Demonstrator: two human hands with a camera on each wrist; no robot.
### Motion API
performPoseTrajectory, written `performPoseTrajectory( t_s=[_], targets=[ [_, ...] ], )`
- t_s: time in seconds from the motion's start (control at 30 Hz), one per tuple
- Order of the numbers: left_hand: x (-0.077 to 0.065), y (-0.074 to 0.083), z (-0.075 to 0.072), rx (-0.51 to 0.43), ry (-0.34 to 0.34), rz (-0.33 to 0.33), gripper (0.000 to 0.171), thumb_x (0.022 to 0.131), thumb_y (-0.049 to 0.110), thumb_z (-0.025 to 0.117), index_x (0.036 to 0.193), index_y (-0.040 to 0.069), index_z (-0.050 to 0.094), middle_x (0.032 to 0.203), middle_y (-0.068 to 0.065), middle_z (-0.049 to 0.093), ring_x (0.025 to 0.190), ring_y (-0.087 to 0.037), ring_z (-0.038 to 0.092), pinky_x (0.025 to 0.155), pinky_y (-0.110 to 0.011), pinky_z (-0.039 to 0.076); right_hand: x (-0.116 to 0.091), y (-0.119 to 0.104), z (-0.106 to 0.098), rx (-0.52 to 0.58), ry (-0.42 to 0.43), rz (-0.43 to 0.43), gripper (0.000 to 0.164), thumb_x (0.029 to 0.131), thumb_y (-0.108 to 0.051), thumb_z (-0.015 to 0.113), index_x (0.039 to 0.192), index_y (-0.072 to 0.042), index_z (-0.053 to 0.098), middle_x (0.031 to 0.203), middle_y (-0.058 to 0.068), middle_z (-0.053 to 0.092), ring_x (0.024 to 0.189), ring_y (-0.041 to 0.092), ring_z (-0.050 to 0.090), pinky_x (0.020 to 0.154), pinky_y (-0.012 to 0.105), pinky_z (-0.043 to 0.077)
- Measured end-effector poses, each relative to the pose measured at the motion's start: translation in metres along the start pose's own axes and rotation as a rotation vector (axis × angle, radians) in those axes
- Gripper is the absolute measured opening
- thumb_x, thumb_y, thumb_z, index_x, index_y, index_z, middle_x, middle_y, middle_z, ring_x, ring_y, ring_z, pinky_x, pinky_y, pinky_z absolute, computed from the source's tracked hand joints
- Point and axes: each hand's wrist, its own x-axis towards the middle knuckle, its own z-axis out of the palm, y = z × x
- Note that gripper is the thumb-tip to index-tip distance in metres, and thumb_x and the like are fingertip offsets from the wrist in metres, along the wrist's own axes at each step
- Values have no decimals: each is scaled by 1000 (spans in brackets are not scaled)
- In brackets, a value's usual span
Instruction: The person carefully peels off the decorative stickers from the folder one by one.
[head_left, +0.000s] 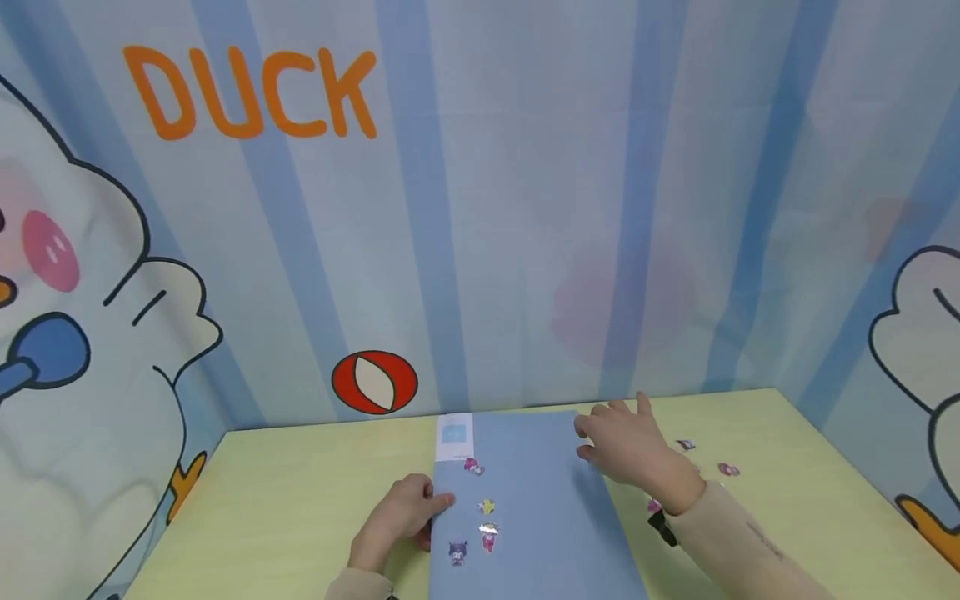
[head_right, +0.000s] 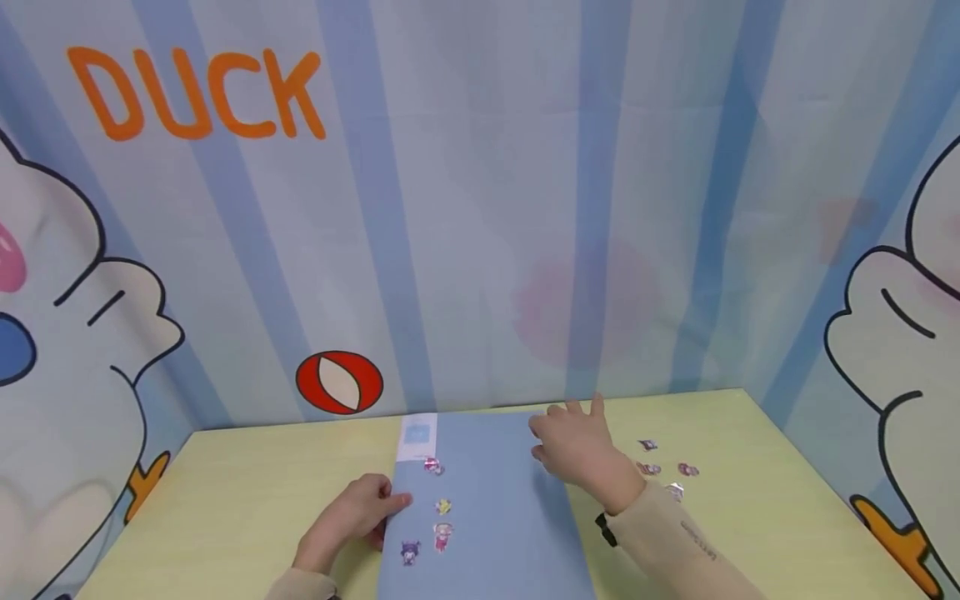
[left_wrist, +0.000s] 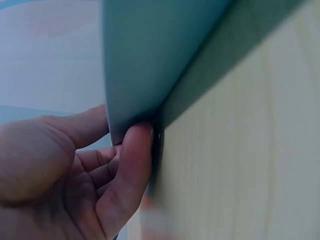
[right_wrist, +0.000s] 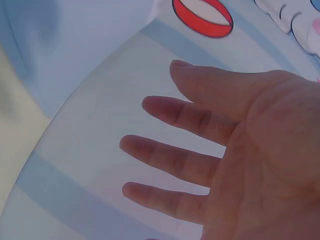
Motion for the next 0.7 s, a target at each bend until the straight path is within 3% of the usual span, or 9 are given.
performPoseTrajectory(
  t_s=[0.23,0.47,0.7],
  targets=[
    [1,3,3,7,7,7,25,95,26,65,92,3,55,73,-8,60,56,-17,61,51,-25,51,34,-38,9,-47,-42,-55,11,90,-28,71,97,-21,67,91,0,62,99,32,57,95,68,32],
    [-2,4,1,-11,-3,5,25,96,26,65,91,3,55,72,-8,61,57,-17,62,53,-27,53,67,-68,26,21,-29,-107,16,90,-32,72,99,-20,68,87,-3,60,90,25,57,88,60,42],
    [0,4,0,6,-3,2,26,96,26,65,88,3,54,71,-9,61,55,-18,63,52,-27,53,88,-89,44,45,-58,-156,22,91,-31,70,111,-21,69,103,-2,64,105,27,57,96,62,39]
  ],
)
